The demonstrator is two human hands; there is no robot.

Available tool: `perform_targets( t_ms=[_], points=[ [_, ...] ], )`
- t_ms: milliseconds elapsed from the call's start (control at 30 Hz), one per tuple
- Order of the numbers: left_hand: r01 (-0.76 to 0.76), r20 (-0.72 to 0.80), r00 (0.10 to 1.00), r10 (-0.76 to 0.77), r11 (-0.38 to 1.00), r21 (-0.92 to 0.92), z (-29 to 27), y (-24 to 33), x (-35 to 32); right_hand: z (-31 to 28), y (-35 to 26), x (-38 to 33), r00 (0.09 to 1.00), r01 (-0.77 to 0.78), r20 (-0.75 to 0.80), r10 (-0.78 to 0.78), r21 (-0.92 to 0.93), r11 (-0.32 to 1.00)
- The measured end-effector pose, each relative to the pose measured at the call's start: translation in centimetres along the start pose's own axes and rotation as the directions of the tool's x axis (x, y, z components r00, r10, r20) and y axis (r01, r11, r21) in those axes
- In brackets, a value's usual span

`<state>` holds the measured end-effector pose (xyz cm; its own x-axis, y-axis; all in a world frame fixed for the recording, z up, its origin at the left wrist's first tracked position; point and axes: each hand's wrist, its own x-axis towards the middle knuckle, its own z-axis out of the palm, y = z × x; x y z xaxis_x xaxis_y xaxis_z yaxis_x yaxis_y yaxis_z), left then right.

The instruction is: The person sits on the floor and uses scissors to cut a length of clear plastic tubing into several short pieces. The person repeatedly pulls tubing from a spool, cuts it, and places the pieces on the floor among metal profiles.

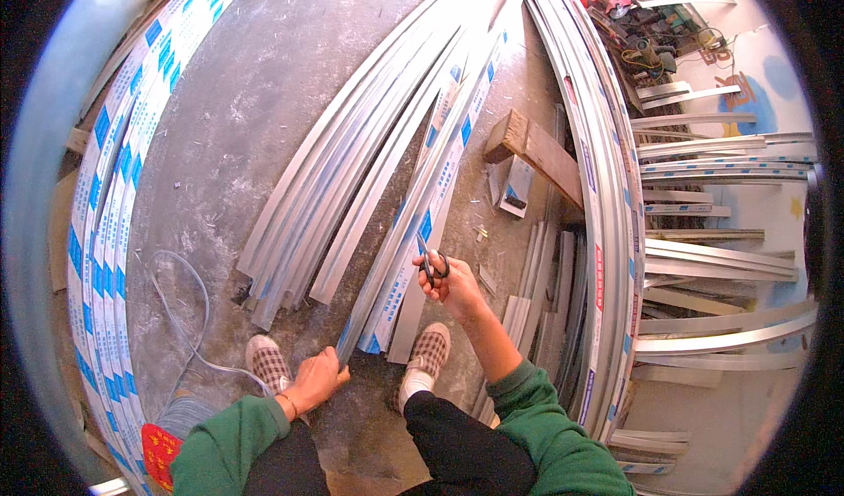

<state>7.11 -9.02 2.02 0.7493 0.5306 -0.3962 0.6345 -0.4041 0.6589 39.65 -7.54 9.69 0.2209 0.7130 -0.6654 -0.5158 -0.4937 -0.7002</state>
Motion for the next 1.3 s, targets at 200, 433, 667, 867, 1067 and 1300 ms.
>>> perform_targets(
  t_ms=[200, 433, 667, 867, 1067, 1300],
  points=[
    [-0.022, -0.019, 1.000, 0.021, 0.999, -0.034, -0.5, 0.8, 2.6, 0.3, -0.4, 0.1, 0.995, 0.066, 0.073, -0.068, 0.029, 0.997],
    [-0.028, -0.035, 0.999, 0.028, 1.000, -0.013, -5.8, 4.1, 7.0, 0.7, -0.7, -1.0, 0.993, 0.043, -0.099, -0.059, -0.165, 0.985],
    [0.126, -0.096, 0.984, -0.153, 0.962, -0.241, -7.3, -1.0, 1.7, 1.8, 2.3, -5.2, 0.973, -0.045, 0.193, 0.130, -0.391, 0.919],
    [0.063, 0.091, 0.995, -0.028, 0.908, -0.414, -3.4, -2.2, 0.0, 4.7, 7.2, -7.5, 0.786, -0.223, 0.303, 0.539, -0.674, 0.704],
    [0.058, 0.177, 0.984, 0.015, 0.915, -0.399, -3.0, -1.8, 0.0, 6.5, 9.6, -6.5, 0.736, -0.188, 0.273, 0.620, -0.797, 0.574],
    [0.084, 0.147, 0.989, -0.028, 0.916, -0.393, -2.9, -1.8, -0.3, 7.4, 10.7, -4.3, 0.811, -0.085, 0.279, 0.515, -0.814, 0.575]
  ],
)
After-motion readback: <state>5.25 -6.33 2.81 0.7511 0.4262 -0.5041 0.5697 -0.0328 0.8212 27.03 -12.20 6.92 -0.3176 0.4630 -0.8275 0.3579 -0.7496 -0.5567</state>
